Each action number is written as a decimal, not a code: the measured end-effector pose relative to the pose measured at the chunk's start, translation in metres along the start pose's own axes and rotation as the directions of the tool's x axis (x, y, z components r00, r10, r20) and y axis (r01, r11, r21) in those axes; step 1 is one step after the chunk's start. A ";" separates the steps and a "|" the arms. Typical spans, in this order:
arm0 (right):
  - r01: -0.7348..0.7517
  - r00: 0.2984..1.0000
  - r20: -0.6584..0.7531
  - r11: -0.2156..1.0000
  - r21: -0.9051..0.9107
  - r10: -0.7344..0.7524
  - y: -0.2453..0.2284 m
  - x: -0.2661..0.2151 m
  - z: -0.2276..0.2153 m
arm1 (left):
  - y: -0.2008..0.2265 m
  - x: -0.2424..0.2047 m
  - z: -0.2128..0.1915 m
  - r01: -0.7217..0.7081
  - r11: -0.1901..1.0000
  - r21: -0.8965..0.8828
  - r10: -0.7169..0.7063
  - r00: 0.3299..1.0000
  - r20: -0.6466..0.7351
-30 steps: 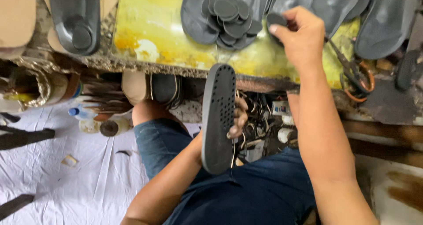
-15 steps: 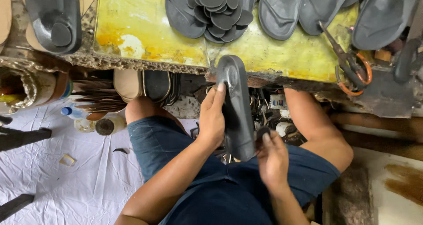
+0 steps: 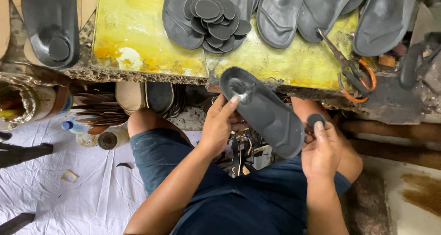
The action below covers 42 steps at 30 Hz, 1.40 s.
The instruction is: The person is assembling black rubber slippers by hand. They pick up a slipper sole, place a circular rubber pad onto the heel area, press it down to secure it, and then set the finished slipper aside. This process is repeated for multiple slippers.
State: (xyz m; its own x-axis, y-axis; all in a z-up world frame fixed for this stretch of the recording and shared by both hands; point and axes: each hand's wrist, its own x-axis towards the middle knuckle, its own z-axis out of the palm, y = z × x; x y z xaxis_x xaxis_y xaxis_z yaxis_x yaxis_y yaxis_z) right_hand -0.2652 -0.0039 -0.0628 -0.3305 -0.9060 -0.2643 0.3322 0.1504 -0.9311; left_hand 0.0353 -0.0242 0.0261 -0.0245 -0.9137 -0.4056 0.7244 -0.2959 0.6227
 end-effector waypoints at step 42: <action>0.716 0.514 0.857 0.536 -0.447 0.027 -0.128 -0.020 0.174 | -0.069 0.005 -0.030 0.200 0.961 -0.190 -0.128 0.933 0.337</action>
State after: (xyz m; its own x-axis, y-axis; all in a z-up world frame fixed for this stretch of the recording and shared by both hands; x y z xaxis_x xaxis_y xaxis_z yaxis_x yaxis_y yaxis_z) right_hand -0.1479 -0.0739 0.1056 0.5965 -0.8008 0.0542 -0.4533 -0.3918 -0.8006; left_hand 0.0056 -0.0001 -0.0392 -0.3474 -0.9084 -0.2327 0.8223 -0.4144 0.3900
